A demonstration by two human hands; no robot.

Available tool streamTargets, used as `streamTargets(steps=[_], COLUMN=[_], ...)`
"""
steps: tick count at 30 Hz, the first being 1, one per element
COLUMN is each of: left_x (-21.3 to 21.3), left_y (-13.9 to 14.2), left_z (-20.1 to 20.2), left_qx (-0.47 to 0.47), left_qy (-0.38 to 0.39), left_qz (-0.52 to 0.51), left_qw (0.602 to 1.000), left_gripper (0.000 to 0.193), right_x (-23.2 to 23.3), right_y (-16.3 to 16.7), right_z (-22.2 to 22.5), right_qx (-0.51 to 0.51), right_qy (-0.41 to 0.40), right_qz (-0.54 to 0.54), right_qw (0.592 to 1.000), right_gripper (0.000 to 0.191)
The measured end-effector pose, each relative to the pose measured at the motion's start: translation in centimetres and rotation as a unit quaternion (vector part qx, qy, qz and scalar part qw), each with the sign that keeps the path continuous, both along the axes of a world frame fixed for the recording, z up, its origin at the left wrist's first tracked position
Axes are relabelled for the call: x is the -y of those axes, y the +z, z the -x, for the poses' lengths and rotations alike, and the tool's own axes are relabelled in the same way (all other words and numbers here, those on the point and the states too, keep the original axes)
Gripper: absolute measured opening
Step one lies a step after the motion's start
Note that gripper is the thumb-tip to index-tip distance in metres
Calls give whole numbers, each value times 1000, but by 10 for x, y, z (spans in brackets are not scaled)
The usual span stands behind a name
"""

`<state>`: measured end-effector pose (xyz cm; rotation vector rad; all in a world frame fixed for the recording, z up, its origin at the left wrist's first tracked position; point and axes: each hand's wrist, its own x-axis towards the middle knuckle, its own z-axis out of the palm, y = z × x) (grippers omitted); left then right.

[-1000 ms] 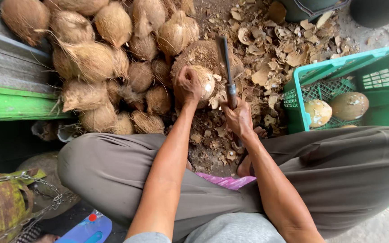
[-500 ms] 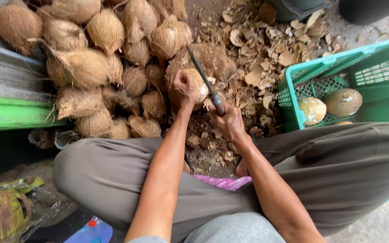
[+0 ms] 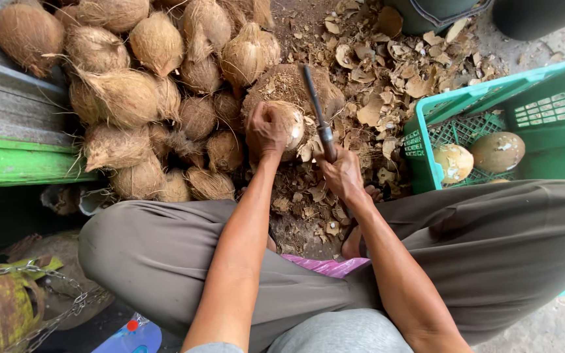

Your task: The person sits on the ground and uses a cleaver to chop and trim the fibrous husk off coconuts, rotating each coconut to cut away the outer husk. Trimmed coconuts are placed in a green plastic crate beside them, and husk debris accumulates on the ground.

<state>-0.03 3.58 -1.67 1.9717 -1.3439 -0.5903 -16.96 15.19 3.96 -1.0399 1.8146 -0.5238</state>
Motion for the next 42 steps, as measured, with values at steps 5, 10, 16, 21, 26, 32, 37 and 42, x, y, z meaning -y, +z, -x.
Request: streamTargets(steps=[5,10,16,21,26,32,37,42], left_x=[3,7,0,4,13,5,2,7], left_y=[-5,-1,1,-4,0,2,-6,-8], left_z=[9,7,2,7,9,0,-1,8], left_qx=[-68,-46,3,27,0,-3,-87,-182], left_qy=[-4,1,-8,24,8,29,36,95], left_qz=[102,166,57,64,57,65,93,-10], left_qw=[992,985,998,997,998,997,991,979], left_gripper=[40,33,38,38,35,34,38,43], right_x=[-5,0,-2,-10,-3,6,-2,-3], right_y=[-18,-36,-8,-4,-31,-32,-1,17], right_z=[-2,9,2,-8,1,12,6,-14], right_qx=[81,-36,2,-14,-33,-60,9,39], right_qy=[16,54,20,55,77,81,37,-8], right_qz=[162,-103,-91,121,-90,-122,-44,34], right_qw=[983,993,996,991,992,987,998,999], right_gripper=[35,27,18,43,21,23,22,35])
